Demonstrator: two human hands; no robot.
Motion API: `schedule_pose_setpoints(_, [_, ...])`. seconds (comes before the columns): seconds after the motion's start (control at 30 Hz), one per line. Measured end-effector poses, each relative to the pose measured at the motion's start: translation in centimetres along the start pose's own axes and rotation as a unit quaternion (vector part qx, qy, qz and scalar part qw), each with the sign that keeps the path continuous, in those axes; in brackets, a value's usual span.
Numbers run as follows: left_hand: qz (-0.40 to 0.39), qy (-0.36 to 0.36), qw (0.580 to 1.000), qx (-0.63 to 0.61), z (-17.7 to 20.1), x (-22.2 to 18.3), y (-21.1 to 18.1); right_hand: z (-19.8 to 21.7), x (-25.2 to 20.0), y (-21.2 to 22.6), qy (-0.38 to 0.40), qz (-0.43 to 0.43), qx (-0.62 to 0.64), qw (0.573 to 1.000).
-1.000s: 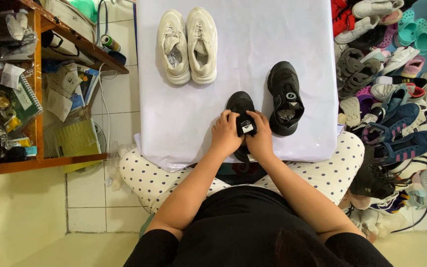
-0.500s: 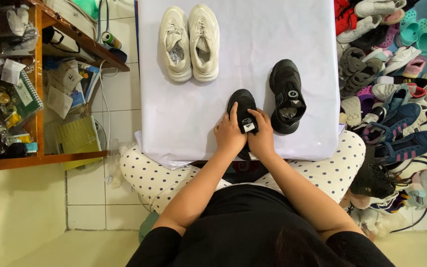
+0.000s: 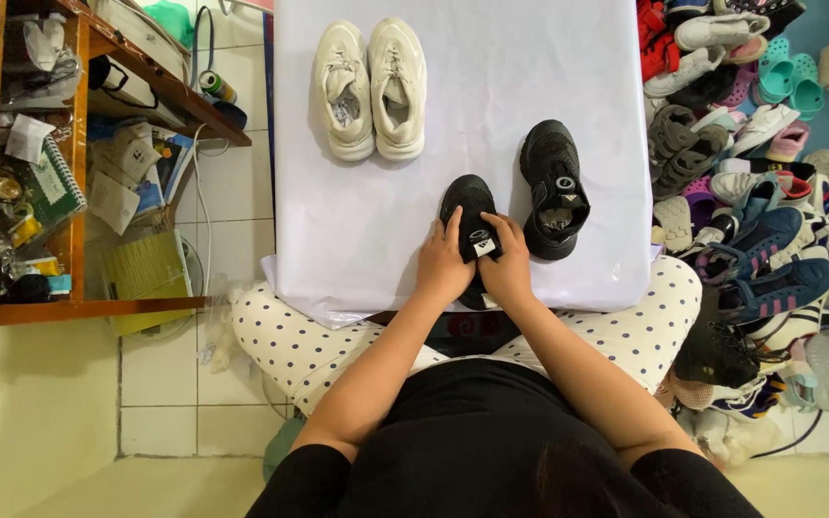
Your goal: The person is stuffing crumpled paper into a pair of black sneakers to help them maintain their shape.
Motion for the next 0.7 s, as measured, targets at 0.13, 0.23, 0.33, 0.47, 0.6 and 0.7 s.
schedule_pose_setpoints(0.13, [-0.029,-0.004,1.0,0.009,-0.1,-0.9,-0.2,0.0,0.1,0.1,0.001,-0.012,0.004,1.0])
schedule_pose_setpoints(0.23, [-0.033,-0.002,0.999,-0.007,-0.5,-1.2,-0.2,0.1,0.1,0.4,0.001,-0.017,0.006,1.0])
schedule_pose_setpoints(0.33, [-0.024,0.025,0.999,-0.017,-0.2,-1.1,-0.3,0.0,0.0,0.0,0.0,-0.016,-0.001,1.0])
schedule_pose_setpoints(0.47, [-0.002,0.089,0.996,-0.006,-1.1,-0.3,0.6,0.2,-0.1,0.8,-0.004,-0.013,-0.001,1.0])
schedule_pose_setpoints(0.6, [0.013,0.115,0.993,0.007,-1.2,-0.1,0.7,0.0,0.1,0.3,-0.004,-0.008,-0.006,1.0])
schedule_pose_setpoints(0.7, [0.02,0.128,0.991,0.023,-0.7,-0.4,0.3,-0.2,0.1,-0.2,-0.001,-0.002,-0.019,1.0])
Point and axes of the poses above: each hand's wrist, its own x-axis towards the middle knuckle, its own z-axis out of the back of the hand, y = z × x, the point moved 7 cm from there along x, towards the middle knuckle, and after that the axes turned 6 degrees about z, right-handed, at the moved point
